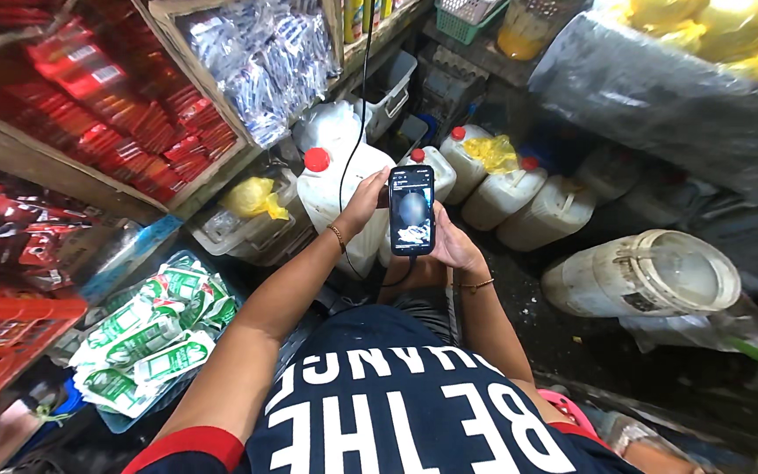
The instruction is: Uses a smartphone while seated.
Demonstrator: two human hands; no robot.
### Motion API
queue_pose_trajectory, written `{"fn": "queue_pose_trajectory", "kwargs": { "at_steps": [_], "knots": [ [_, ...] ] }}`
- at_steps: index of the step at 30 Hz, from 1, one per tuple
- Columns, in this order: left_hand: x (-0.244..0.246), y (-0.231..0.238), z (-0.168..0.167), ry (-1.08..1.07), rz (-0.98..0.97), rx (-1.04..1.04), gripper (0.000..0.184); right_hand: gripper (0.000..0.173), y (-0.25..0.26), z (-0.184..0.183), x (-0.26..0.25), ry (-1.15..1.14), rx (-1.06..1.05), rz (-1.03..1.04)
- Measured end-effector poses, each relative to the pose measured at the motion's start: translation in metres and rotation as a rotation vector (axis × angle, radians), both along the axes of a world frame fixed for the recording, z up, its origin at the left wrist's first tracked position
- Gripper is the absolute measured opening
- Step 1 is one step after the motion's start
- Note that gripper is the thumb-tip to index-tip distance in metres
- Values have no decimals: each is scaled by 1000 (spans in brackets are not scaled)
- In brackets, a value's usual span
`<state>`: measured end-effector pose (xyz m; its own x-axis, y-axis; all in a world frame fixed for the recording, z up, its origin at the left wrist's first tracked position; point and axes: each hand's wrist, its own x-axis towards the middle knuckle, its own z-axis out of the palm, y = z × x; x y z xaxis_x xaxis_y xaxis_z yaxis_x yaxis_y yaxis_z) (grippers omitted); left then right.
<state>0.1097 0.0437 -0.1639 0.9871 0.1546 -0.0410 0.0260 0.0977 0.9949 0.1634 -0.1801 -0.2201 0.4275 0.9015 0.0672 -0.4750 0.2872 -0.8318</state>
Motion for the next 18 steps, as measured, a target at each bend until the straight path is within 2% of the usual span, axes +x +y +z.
{"fn": "queue_pose_trajectory", "kwargs": {
  "at_steps": [18],
  "knots": [
    [2,1,-4,10,7,-16,55,66,0,-1,1,42,-20,-7]
  ]
}}
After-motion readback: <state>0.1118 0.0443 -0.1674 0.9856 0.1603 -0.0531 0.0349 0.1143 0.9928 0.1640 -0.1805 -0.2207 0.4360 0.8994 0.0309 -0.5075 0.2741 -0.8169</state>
